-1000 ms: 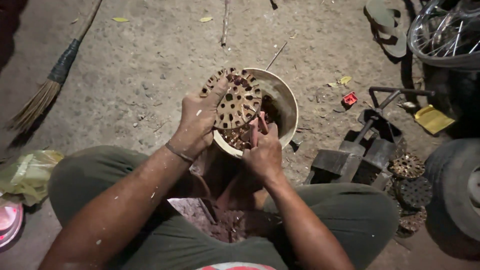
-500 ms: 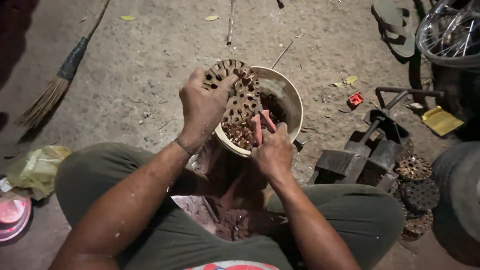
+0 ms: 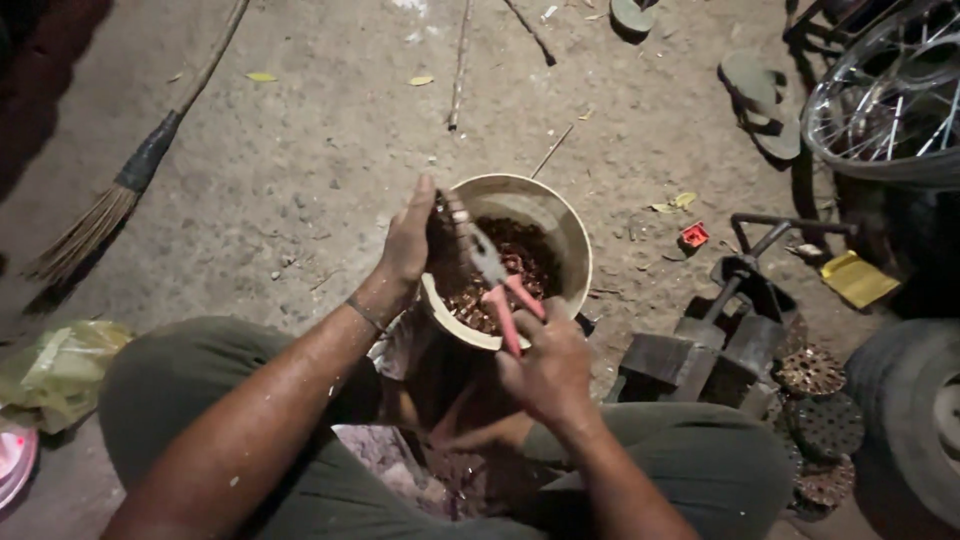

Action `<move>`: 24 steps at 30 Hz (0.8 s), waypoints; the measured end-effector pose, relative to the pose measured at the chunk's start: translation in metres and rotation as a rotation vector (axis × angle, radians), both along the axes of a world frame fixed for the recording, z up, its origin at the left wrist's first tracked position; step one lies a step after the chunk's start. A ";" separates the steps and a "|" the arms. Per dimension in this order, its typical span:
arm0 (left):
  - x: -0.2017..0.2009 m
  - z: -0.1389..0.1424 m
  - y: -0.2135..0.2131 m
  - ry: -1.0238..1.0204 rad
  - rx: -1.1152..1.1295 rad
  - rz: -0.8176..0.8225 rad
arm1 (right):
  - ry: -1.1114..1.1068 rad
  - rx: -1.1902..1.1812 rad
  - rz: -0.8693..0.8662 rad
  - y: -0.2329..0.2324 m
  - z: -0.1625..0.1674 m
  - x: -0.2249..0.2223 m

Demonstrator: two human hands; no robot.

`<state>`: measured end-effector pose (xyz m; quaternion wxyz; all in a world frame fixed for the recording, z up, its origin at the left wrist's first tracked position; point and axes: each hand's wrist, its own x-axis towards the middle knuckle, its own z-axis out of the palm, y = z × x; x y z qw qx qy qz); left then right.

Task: The person sits on the ground and uses pliers to cut small pieces from a perforated metal disc, dropping the cut pieces into a bucket. The person repeatedly rotates the disc and snips off sections.

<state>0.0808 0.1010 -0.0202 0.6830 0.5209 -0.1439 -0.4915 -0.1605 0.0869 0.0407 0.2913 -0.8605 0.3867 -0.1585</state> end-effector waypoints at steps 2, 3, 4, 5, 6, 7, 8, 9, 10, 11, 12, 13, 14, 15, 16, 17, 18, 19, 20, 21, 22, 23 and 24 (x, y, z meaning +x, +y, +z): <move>0.002 -0.011 0.003 0.106 -0.019 -0.023 | -0.021 0.081 0.086 0.003 0.003 -0.003; 0.005 -0.015 0.004 0.124 -0.025 -0.052 | -0.022 0.085 0.127 0.003 0.004 -0.004; 0.009 -0.018 0.005 0.142 -0.030 -0.081 | -0.024 0.091 0.167 0.003 0.004 -0.006; 0.011 -0.021 0.005 0.160 -0.034 -0.108 | -0.026 0.097 0.210 0.002 0.004 -0.007; 0.013 -0.024 0.005 0.159 -0.044 -0.152 | -0.056 0.118 0.235 0.001 0.003 -0.008; 0.015 -0.025 0.005 0.157 -0.055 -0.196 | -0.088 0.137 0.260 -0.001 0.002 -0.010; 0.015 -0.026 0.005 0.157 -0.067 -0.241 | -0.119 0.155 0.285 -0.002 0.001 -0.011; 0.015 -0.026 0.004 0.161 -0.083 -0.275 | -0.111 0.181 0.286 -0.003 0.000 -0.012; 0.012 -0.024 0.005 0.167 -0.100 -0.310 | -0.103 0.207 0.288 -0.004 -0.002 -0.014; 0.010 -0.022 0.005 0.171 -0.117 -0.344 | -0.096 0.231 0.290 -0.005 -0.004 -0.014; 0.007 -0.019 0.007 0.254 -0.158 -0.410 | -0.116 0.246 0.322 -0.006 -0.007 -0.016; 0.005 -0.014 0.008 0.299 -0.176 -0.454 | -0.136 0.264 0.355 -0.006 -0.010 -0.017; 0.002 -0.010 0.010 0.372 -0.196 -0.509 | -0.158 0.279 0.386 -0.007 -0.014 -0.018; -0.001 -0.006 0.012 0.444 -0.211 -0.564 | -0.202 0.291 0.430 -0.007 -0.018 -0.018; -0.004 -0.001 0.014 0.513 -0.225 -0.605 | -0.247 0.303 0.474 -0.006 -0.024 -0.019; -0.007 0.002 0.017 0.581 -0.241 -0.652 | -0.291 0.314 0.520 -0.006 -0.031 -0.019; -0.009 0.005 0.019 0.648 -0.261 -0.692 | -0.304 0.415 0.533 -0.006 -0.038 -0.019; -0.010 0.006 0.020 0.707 -0.278 -0.732 | -0.315 0.520 0.547 -0.006 -0.046 -0.020; -0.011 0.007 0.022 0.757 -0.293 -0.773 | -0.325 0.632 0.561 -0.003 -0.053 -0.021; -0.011 0.007 0.022 0.806 -0.307 -0.817 | -0.327 0.682 0.563 -0.003 -0.061 -0.021; -0.011 0.006 0.023 0.832 -0.309 -0.846 | -0.325 0.749 0.567 -0.003 -0.067 -0.021; -0.010 0.005 0.023 0.853 -0.308 -0.881 | -0.321 0.821 0.572 0.001 -0.072 -0.021; -0.009 0.004 0.023 0.854 -0.298 -0.887 | -0.350 0.866 0.596 0.002 -0.074 -0.020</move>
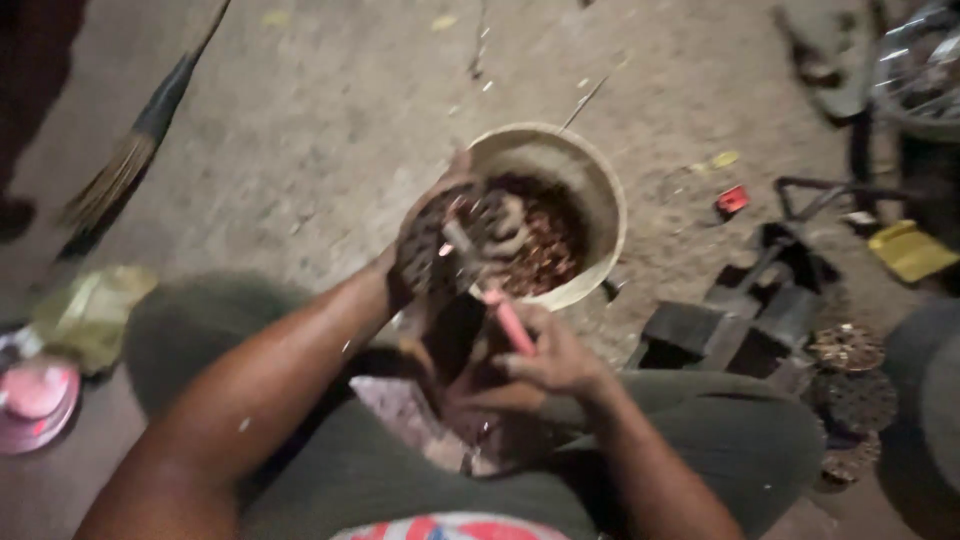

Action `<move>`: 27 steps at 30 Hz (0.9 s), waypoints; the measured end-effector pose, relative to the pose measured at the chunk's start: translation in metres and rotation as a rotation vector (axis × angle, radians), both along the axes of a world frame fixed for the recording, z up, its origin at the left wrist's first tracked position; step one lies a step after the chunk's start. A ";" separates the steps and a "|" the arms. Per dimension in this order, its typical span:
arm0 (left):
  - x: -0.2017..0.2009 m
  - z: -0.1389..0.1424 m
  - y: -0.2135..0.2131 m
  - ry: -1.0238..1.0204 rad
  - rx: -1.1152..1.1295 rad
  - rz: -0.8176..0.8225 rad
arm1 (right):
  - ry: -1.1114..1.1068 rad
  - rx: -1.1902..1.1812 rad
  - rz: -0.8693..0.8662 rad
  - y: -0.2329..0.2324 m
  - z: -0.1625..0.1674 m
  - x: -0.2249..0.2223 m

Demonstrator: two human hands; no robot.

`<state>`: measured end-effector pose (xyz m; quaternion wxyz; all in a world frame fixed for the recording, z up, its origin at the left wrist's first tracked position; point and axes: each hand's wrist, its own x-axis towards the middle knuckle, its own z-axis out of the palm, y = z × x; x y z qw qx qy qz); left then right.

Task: The person sits on the ground and uses pliers to cut small pieces from a perforated metal disc, dropping the cut pieces into a bucket. The person repeatedly rotates the disc and snips off sections.

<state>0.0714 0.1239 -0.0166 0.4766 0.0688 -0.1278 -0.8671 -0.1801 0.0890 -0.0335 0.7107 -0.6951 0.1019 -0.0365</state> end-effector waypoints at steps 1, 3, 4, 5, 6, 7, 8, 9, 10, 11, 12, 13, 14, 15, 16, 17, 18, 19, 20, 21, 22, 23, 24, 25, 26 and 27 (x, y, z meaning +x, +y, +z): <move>0.001 -0.001 0.001 -0.006 0.004 0.018 | -0.024 0.043 0.020 -0.002 0.000 0.000; 0.002 -0.003 0.000 -0.040 0.033 0.114 | -0.070 0.052 0.018 -0.004 0.003 0.000; 0.002 -0.003 -0.001 -0.048 0.041 0.169 | -0.090 0.025 -0.002 -0.008 0.007 0.000; 0.002 -0.003 -0.002 -0.056 0.046 0.221 | -0.111 -0.006 -0.025 -0.011 0.012 0.000; 0.002 -0.003 -0.003 -0.094 0.086 0.276 | -0.108 -0.053 -0.044 -0.014 0.016 0.000; 0.001 -0.004 -0.004 -0.132 0.128 0.332 | -0.105 -0.097 -0.063 -0.017 0.020 -0.001; 0.000 -0.004 -0.004 -0.170 0.174 0.387 | -0.102 -0.139 -0.082 -0.017 0.023 -0.001; -0.001 -0.005 -0.005 -0.205 0.228 0.415 | -0.064 -0.126 -0.119 -0.017 0.024 0.000; -0.001 -0.006 -0.006 -0.240 0.283 0.441 | -0.025 -0.113 -0.157 -0.017 0.024 0.000; -0.002 -0.007 -0.006 -0.274 0.338 0.468 | 0.014 -0.099 -0.195 -0.017 0.025 0.000; -0.002 -0.009 -0.006 -0.222 0.352 0.513 | 0.023 -0.071 -0.198 -0.016 0.025 0.000; -0.001 -0.011 -0.006 -0.170 0.367 0.558 | 0.031 -0.042 -0.201 -0.015 0.025 0.000; 0.000 -0.014 -0.006 -0.120 0.380 0.603 | 0.037 -0.015 -0.204 -0.015 0.025 -0.001; 0.002 -0.016 -0.007 -0.190 0.356 0.607 | 0.039 0.005 -0.196 -0.015 0.026 -0.001; 0.005 -0.019 -0.008 -0.259 0.332 0.613 | 0.042 0.024 -0.187 -0.015 0.027 -0.002; 0.008 -0.022 -0.009 -0.328 0.307 0.620 | 0.044 0.043 -0.174 -0.015 0.028 -0.003; 0.013 -0.026 -0.011 -0.369 0.266 0.653 | 0.060 0.059 -0.159 -0.015 0.029 -0.004; 0.017 -0.030 -0.014 -0.409 0.227 0.686 | 0.076 0.075 -0.144 -0.014 0.030 -0.005; 0.020 -0.034 -0.016 -0.448 0.189 0.717 | 0.094 0.093 -0.129 -0.012 0.030 -0.006; 0.022 -0.039 -0.017 -0.479 0.228 0.780 | 0.099 0.112 -0.106 -0.010 0.029 -0.007; 0.023 -0.045 -0.019 -0.509 0.269 0.841 | 0.106 0.133 -0.085 -0.008 0.027 -0.007; 0.024 -0.050 -0.019 -0.539 0.309 0.900 | 0.113 0.153 -0.065 -0.005 0.024 -0.008; 0.024 -0.054 -0.019 -0.565 0.287 0.868 | 0.100 0.144 -0.069 -0.004 0.022 -0.008; 0.023 -0.057 -0.018 -0.592 0.262 0.837 | 0.085 0.133 -0.072 -0.003 0.019 -0.009; 0.022 -0.058 -0.018 -0.617 0.238 0.807 | 0.072 0.122 -0.075 -0.003 0.018 -0.009; 0.020 -0.059 -0.018 -0.695 0.225 0.802 | 0.068 0.182 -0.100 -0.003 0.018 -0.009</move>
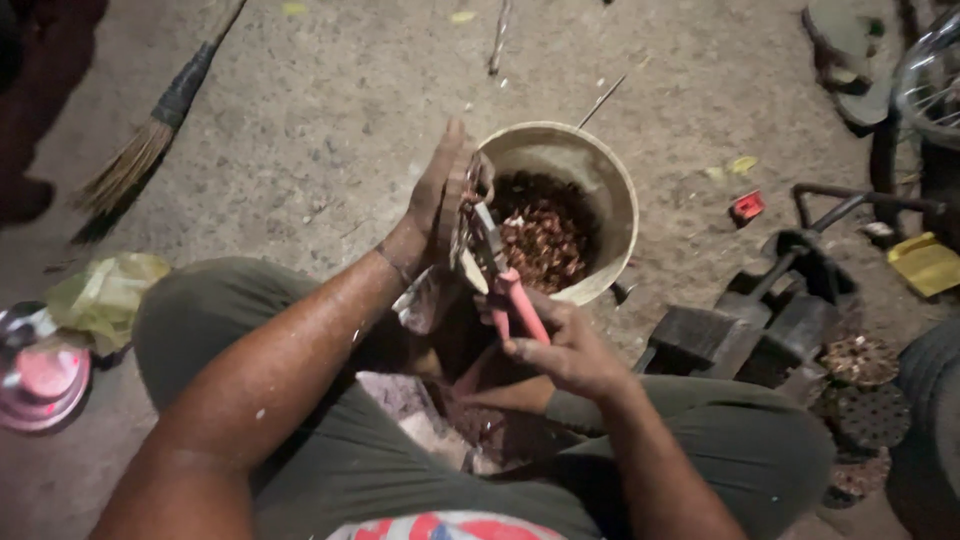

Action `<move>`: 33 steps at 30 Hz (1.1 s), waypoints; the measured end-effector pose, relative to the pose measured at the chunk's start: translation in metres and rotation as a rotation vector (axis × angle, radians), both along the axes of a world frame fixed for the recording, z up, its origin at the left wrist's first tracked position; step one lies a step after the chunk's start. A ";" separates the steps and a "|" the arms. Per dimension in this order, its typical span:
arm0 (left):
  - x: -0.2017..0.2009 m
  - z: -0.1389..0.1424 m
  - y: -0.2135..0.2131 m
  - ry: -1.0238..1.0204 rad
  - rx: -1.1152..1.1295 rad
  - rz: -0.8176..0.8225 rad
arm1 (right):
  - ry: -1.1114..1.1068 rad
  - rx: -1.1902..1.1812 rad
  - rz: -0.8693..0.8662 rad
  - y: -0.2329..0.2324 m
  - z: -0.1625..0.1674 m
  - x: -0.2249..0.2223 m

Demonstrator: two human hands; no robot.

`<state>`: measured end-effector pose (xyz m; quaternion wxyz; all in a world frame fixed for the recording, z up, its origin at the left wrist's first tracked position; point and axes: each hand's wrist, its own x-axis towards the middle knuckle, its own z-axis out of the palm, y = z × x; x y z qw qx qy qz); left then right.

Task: The person sits on the ground and uses pliers to cut small pieces from a perforated metal disc, dropping the cut pieces into a bucket. The person repeatedly rotates the disc and snips off sections.

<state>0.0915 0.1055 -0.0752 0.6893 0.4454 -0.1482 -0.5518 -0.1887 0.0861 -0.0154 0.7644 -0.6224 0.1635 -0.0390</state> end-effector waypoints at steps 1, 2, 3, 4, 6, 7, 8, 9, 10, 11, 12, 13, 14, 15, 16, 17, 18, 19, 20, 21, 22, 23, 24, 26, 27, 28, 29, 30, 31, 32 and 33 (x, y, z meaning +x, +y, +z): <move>-0.002 0.001 0.001 -0.082 0.004 -0.017 | -0.014 0.042 -0.035 0.000 0.001 0.001; -0.003 0.005 -0.002 -0.169 -0.002 -0.036 | -0.035 0.077 -0.074 -0.004 0.005 0.003; -0.002 0.009 -0.004 -0.171 -0.025 -0.056 | -0.045 -0.054 -0.075 -0.008 0.010 0.006; 0.000 0.015 -0.008 -0.173 -0.042 -0.075 | -0.053 -0.179 -0.076 -0.008 0.017 0.009; 0.005 0.025 -0.011 -0.064 0.081 -0.104 | -0.023 -0.436 -0.091 -0.009 0.031 0.017; 0.007 0.028 -0.011 -0.005 0.157 -0.114 | 0.014 -0.569 -0.109 -0.007 0.038 0.018; 0.007 0.030 -0.012 0.044 0.171 -0.126 | 0.055 -0.699 -0.127 -0.005 0.045 0.020; 0.008 0.030 -0.013 0.096 0.185 -0.138 | 0.132 -0.796 -0.172 -0.003 0.051 0.020; 0.007 0.030 -0.012 0.149 0.199 -0.150 | 0.211 -0.891 -0.217 -0.003 0.055 0.022; 0.006 0.028 -0.012 0.164 0.255 -0.104 | 0.294 -0.984 -0.262 -0.004 0.058 0.023; 0.004 0.027 -0.011 0.181 0.315 -0.060 | 0.312 -1.020 -0.286 -0.007 0.060 0.025; 0.002 0.026 -0.010 0.197 0.375 -0.016 | 0.332 -1.058 -0.310 -0.010 0.061 0.027; 0.000 0.025 -0.010 0.190 0.311 -0.021 | 0.345 -1.099 -0.334 -0.014 0.061 0.029; -0.002 0.026 -0.009 0.181 0.245 -0.021 | 0.311 -1.125 -0.331 -0.017 0.060 0.030; -0.003 0.029 -0.007 0.170 0.183 -0.020 | 0.275 -1.148 -0.327 -0.021 0.058 0.030; -0.004 0.032 -0.005 0.172 0.194 0.036 | 0.240 -1.170 -0.323 -0.023 0.056 0.030; -0.005 0.037 -0.004 0.173 0.204 0.090 | 0.244 -1.131 -0.305 -0.022 0.053 0.030; -0.006 0.041 -0.003 0.173 0.210 0.142 | 0.249 -1.096 -0.289 -0.019 0.050 0.028; -0.005 0.046 -0.004 0.132 0.216 0.169 | 0.255 -1.060 -0.271 -0.017 0.046 0.026; -0.004 0.050 -0.004 0.095 0.227 0.199 | 0.195 -0.940 -0.255 -0.014 0.042 0.024; -0.002 0.053 -0.001 0.060 0.248 0.235 | 0.138 -0.811 -0.231 -0.009 0.037 0.024; 0.000 0.054 0.002 0.112 0.250 0.262 | 0.088 -0.668 -0.201 -0.001 0.032 0.021; 0.004 0.054 0.001 0.166 0.254 0.292 | 0.031 -0.551 -0.165 0.005 0.028 0.019; 0.014 0.050 0.003 0.143 0.219 0.382 | -0.090 -0.317 -0.098 0.011 0.021 0.018; 0.019 0.047 0.001 0.063 0.173 0.428 | 0.017 -0.134 -0.076 0.013 0.020 0.016; 0.023 0.043 0.002 -0.019 0.125 0.472 | 0.122 0.046 -0.053 0.015 0.020 0.013; 0.025 0.040 0.003 -0.062 0.151 0.507 | 0.227 0.221 -0.031 0.015 0.021 0.011; 0.028 0.038 0.002 -0.107 0.173 0.540 | 0.162 0.234 -0.009 0.013 0.022 0.010; 0.029 0.036 0.001 -0.153 0.198 0.569 | 0.098 0.251 0.010 0.010 0.025 0.009; 0.030 0.036 0.001 -0.189 0.144 0.555 | 0.035 0.270 0.027 0.009 0.026 0.008; 0.030 0.037 0.000 -0.223 0.090 0.538 | 0.025 0.271 0.049 0.007 0.028 0.008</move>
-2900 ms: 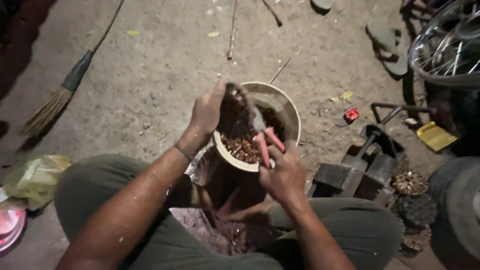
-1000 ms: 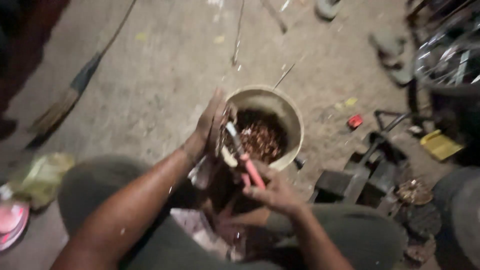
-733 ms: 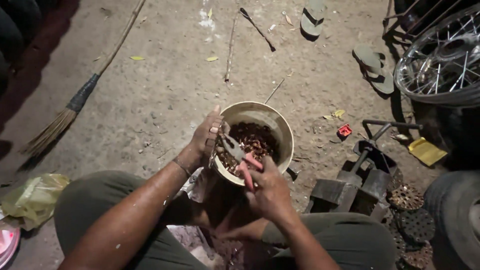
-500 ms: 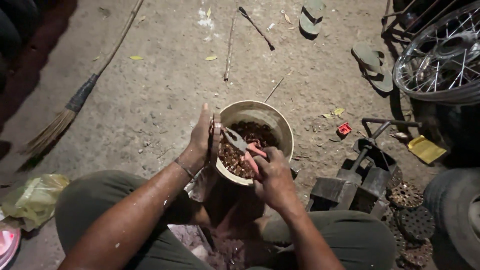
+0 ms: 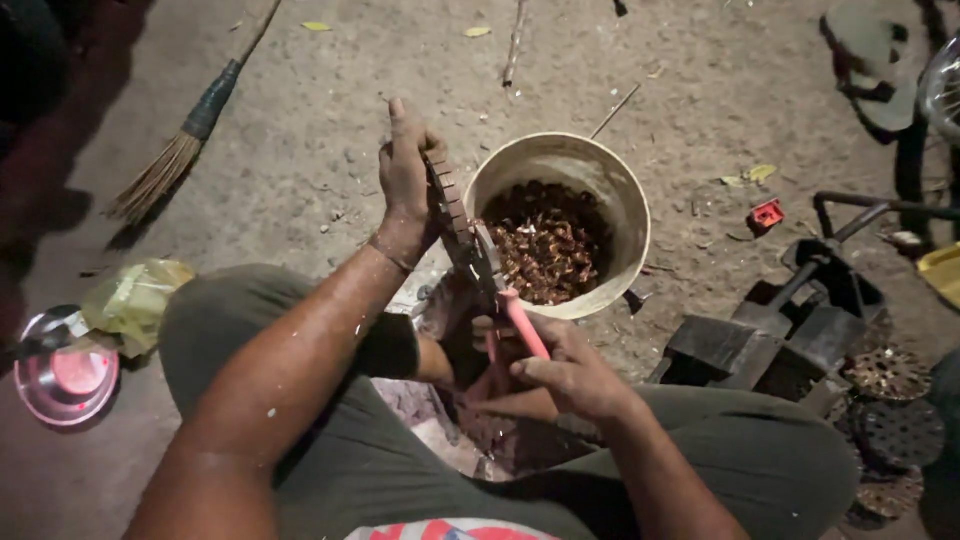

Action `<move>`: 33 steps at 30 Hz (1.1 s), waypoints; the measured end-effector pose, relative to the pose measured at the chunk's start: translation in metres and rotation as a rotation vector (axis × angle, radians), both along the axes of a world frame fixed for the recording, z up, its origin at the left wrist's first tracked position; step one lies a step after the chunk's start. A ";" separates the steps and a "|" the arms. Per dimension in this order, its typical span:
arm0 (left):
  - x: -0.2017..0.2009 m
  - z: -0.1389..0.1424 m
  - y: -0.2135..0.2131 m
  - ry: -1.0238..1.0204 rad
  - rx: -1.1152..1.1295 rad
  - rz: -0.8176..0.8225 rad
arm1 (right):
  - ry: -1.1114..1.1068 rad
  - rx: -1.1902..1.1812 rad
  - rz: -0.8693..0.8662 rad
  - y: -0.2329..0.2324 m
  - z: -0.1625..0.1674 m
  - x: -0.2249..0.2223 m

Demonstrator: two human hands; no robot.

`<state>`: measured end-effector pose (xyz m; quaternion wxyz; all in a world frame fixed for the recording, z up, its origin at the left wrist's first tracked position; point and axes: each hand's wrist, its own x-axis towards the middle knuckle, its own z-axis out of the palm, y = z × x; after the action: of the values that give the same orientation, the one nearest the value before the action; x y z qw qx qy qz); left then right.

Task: The person sits on the ground and uses pliers to cut small pieces from a perforated metal disc, dropping the cut pieces into a bucket. The person repeatedly rotates the disc and snips off sections.

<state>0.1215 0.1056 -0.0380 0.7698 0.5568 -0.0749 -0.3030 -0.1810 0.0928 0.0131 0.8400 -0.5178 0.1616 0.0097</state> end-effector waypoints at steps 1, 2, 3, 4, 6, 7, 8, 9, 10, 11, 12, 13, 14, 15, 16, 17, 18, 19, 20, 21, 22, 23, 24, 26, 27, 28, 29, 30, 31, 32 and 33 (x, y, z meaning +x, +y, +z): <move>-0.001 0.002 0.000 -0.044 -0.041 -0.025 | -0.012 0.000 0.018 -0.002 0.002 -0.001; -0.002 0.005 0.000 -0.029 -0.040 -0.014 | -0.026 -0.003 0.035 -0.004 0.003 -0.002; -0.002 0.009 -0.001 -0.015 -0.042 -0.004 | -0.019 0.018 0.027 -0.006 0.004 -0.004; -0.003 0.014 -0.001 -0.002 -0.044 0.008 | -0.013 0.039 0.020 -0.006 0.004 -0.005; -0.006 0.024 0.003 -0.234 -0.033 -0.043 | 0.009 0.055 0.021 -0.006 0.002 -0.008; -0.009 0.029 0.006 -0.348 -0.028 -0.069 | 0.027 0.049 0.029 -0.006 0.001 -0.008; -0.012 0.034 0.009 -0.394 -0.018 -0.091 | 0.044 0.043 0.036 -0.006 0.000 -0.009; -0.015 0.039 0.012 -0.439 -0.009 -0.114 | 0.008 0.009 0.039 -0.006 -0.001 -0.010; -0.017 0.045 0.014 -0.484 -0.003 -0.135 | -0.027 -0.029 0.042 -0.007 -0.001 -0.010; -0.018 0.051 0.016 -0.540 -0.006 -0.126 | -0.064 -0.068 0.047 -0.009 -0.002 -0.010; -0.019 0.056 0.017 -0.597 -0.007 -0.115 | -0.026 -0.039 0.059 -0.011 -0.002 -0.011; -0.019 0.062 0.019 -0.655 -0.010 -0.103 | 0.010 -0.012 0.071 -0.015 -0.002 -0.013; -0.018 0.067 0.021 -0.672 -0.032 -0.114 | 0.044 0.014 0.082 -0.018 -0.002 -0.014; -0.017 0.072 0.024 -0.688 -0.053 -0.125 | -0.011 0.042 0.088 -0.019 -0.002 -0.014; -0.017 0.075 0.026 -0.705 -0.076 -0.138 | -0.067 0.070 0.093 -0.020 -0.003 -0.015; -0.018 0.076 0.028 -0.685 -0.037 -0.154 | -0.123 0.097 0.095 -0.020 -0.005 -0.016; -0.021 0.076 0.030 -0.664 0.002 -0.173 | -0.095 0.144 0.121 -0.019 -0.006 -0.016; -0.025 0.074 0.032 -0.639 0.044 -0.194 | -0.064 0.193 0.145 -0.018 -0.007 -0.017; -0.028 0.072 0.032 -0.772 0.034 -0.214 | -0.030 0.245 0.169 -0.017 -0.007 -0.017; -0.031 0.069 0.031 -0.904 0.022 -0.230 | -0.018 0.205 0.146 -0.017 -0.008 -0.017; -0.033 0.067 0.029 -1.037 0.008 -0.243 | -0.006 0.162 0.126 -0.016 -0.007 -0.015; -0.036 0.065 0.027 -1.133 -0.001 -0.239 | 0.001 0.109 0.107 -0.017 -0.006 -0.012; -0.037 0.064 0.024 -1.238 -0.020 -0.234 | 0.023 0.076 0.106 -0.019 -0.005 -0.009; -0.036 0.065 0.018 -1.334 -0.005 -0.244 | 0.057 -0.004 0.094 -0.021 0.001 -0.003; -0.035 0.066 0.016 -1.320 0.040 -0.259 | 0.148 -0.044 0.086 -0.020 0.003 0.002; -0.032 0.067 0.013 -1.227 0.024 -0.248 | 0.240 -0.079 0.077 -0.016 0.004 0.008; -0.029 0.068 0.011 -1.131 0.012 -0.244 | 0.333 -0.107 0.068 -0.011 0.004 0.012; -0.025 0.068 0.010 -1.031 0.007 -0.244 | 0.244 -0.033 0.018 -0.003 0.004 0.012; -0.021 0.068 0.008 -0.806 0.023 -0.261 | 0.154 0.042 -0.030 0.004 0.003 0.012; -0.017 0.066 0.005 -0.582 0.036 -0.279 | 0.063 0.115 -0.078 0.008 0.001 0.011; -0.014 0.063 0.001 -0.354 0.049 -0.297 | 0.022 0.084 -0.084 0.008 -0.001 0.009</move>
<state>0.1080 0.1069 0.0252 0.6778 0.6028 -0.2825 -0.3120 -0.1720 0.1009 0.0119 0.8590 -0.4746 0.1918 -0.0131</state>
